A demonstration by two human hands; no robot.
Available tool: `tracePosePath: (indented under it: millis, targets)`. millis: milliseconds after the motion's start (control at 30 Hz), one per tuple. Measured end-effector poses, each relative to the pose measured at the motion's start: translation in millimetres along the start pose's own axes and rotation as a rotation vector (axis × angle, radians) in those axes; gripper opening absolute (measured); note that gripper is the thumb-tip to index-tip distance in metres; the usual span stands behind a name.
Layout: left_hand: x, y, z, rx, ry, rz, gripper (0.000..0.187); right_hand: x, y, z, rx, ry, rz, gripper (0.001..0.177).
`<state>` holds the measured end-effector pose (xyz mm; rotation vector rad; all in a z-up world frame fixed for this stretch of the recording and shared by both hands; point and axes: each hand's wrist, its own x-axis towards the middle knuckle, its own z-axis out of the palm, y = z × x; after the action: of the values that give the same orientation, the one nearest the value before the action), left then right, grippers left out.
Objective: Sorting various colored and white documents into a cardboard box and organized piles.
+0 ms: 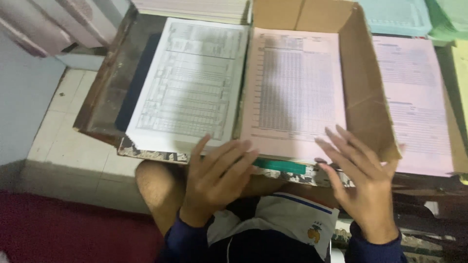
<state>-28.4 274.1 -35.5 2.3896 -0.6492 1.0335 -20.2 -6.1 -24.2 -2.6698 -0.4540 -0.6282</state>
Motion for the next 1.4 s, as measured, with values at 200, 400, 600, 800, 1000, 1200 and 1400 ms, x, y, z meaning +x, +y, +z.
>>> tracePosePath:
  millis: [200,400,600,800,1000,1200,1400]
  targets:
    - [5.0,-36.2,-43.0,0.065,0.035,-0.222,0.042,-13.9,-11.2,16.6,0.010,0.140,0.057,0.022]
    - [-3.0,-62.1,-59.9,0.122,-0.098,-0.377,0.061,17.8,-59.3,31.2,0.098,0.253,-0.123,0.012]
    - [-22.7,-68.9,-63.9,0.291,-0.091,-0.343,0.047,58.4,-118.0,48.5,0.165,0.073,-0.352,0.048]
    - [-32.9,-67.3,-71.3,0.273,0.013,-0.269,0.028,80.4,-141.1,46.0,0.041,-0.076,-0.440,0.061]
    - [-37.0,-61.3,-74.6,0.104,0.182,-0.241,0.019,87.6,-139.0,39.9,0.084,0.056,-0.429,0.037]
    - [-55.8,-45.0,-58.5,0.016,0.050,-0.141,0.026,105.1,-143.5,6.8,0.045,0.072,-0.557,0.019]
    - [-45.7,-16.0,-54.2,-0.068,0.032,-0.139,0.031,87.1,-122.2,-13.1,-0.017,0.120,-0.486,0.018]
